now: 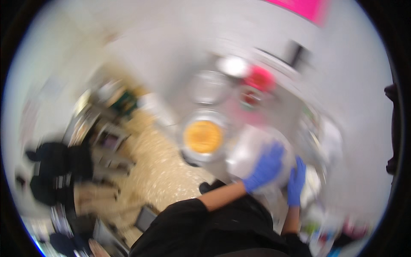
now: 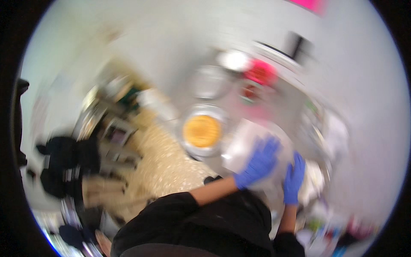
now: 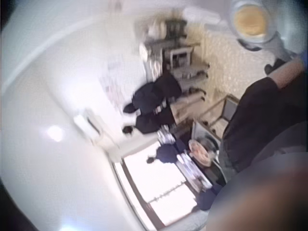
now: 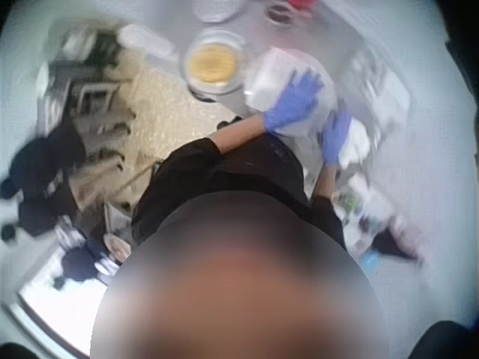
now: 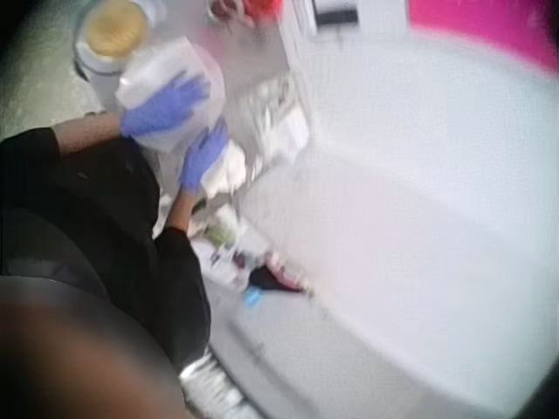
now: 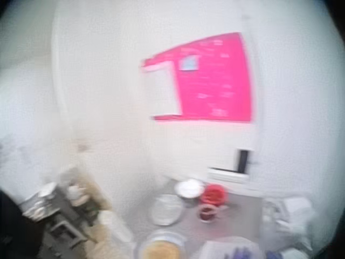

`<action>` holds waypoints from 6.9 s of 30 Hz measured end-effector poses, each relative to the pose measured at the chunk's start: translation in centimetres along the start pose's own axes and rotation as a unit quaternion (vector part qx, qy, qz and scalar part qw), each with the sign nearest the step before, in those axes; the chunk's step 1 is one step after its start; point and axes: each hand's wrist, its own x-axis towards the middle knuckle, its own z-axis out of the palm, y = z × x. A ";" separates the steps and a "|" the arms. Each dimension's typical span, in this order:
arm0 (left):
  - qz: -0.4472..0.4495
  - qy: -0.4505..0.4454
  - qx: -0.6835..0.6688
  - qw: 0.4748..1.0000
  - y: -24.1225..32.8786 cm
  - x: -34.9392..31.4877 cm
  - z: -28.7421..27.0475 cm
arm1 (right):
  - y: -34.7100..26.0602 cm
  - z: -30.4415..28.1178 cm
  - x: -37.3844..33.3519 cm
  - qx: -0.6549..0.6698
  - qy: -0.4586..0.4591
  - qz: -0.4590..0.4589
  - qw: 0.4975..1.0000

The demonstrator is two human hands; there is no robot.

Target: The person assembles a layered crepe dessert by placing a crepe on parchment paper, spreading whipped cream, and repeating the process with additional crepes. The person uses a spatula to spread cream and handles crepes and parchment paper throughout.

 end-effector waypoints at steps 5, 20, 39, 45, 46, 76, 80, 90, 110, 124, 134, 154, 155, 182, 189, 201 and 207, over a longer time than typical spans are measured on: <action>-0.101 -0.141 0.073 0.982 -2.7 0.7 3.9 | 4.9 -11.7 -6.9 -0.160 0.158 0.129 0.966; 0.033 -0.095 -0.274 0.957 2.0 -1.2 2.3 | 16.5 -11.4 -15.0 -0.286 -0.026 0.435 0.853; -0.292 -0.380 -0.340 0.809 4.7 -11.2 12.8 | 7.6 -6.9 -33.1 0.228 0.209 0.479 0.821; -0.229 -0.321 -0.152 0.906 8.0 -10.4 13.4 | 11.0 -7.0 -29.2 -0.003 0.022 0.267 0.963; -0.247 -0.331 -0.160 0.897 8.4 -9.9 13.4 | 12.1 -6.5 -28.5 -0.041 0.010 0.247 0.968; -0.396 -0.069 -0.673 0.621 5.9 -9.6 -5.7 | 22.5 -15.3 7.9 0.196 0.267 0.198 0.923; -0.385 0.137 -0.641 0.650 4.7 -10.4 -13.0 | 0.6 -11.5 0.6 0.382 0.114 0.094 0.912; -0.425 0.392 -0.403 0.710 10.2 -29.7 -25.0 | -26.5 3.2 -19.0 0.385 -0.309 -0.333 0.803; -0.520 0.666 -0.095 0.527 25.3 -50.5 -32.1 | -38.0 6.0 -40.7 0.243 -0.853 -0.217 0.407; -0.542 0.692 -0.005 0.477 30.7 -50.0 -31.4 | -38.1 8.5 -47.7 0.452 -0.688 -0.133 0.552; -0.517 0.647 -0.220 0.515 34.5 -52.3 -35.1 | -43.7 5.4 -44.2 0.071 -0.914 -0.324 0.232; -0.512 0.679 -0.075 0.521 35.6 -51.1 -36.3 | -43.5 0.4 -47.9 0.302 -0.500 -0.772 0.252; -0.510 0.678 -0.090 0.521 36.0 -51.0 -36.3 | -43.5 0.8 -47.7 0.273 -0.474 -0.800 0.248; -0.409 0.827 0.189 0.335 35.0 -50.8 -36.0 | -38.0 -2.6 -52.0 0.423 -0.451 -0.710 0.338; -0.359 0.850 0.255 0.289 35.2 -50.9 -36.6 | -35.3 1.2 -52.1 0.443 -0.480 -0.660 0.370; -0.263 0.896 0.158 0.320 32.7 -48.9 -34.5 | -36.1 -0.3 -50.2 0.367 -0.905 -0.046 0.210; -0.348 0.878 0.021 0.327 33.3 -48.4 -33.0 | -36.0 -0.1 -51.1 0.389 -0.812 -0.211 0.382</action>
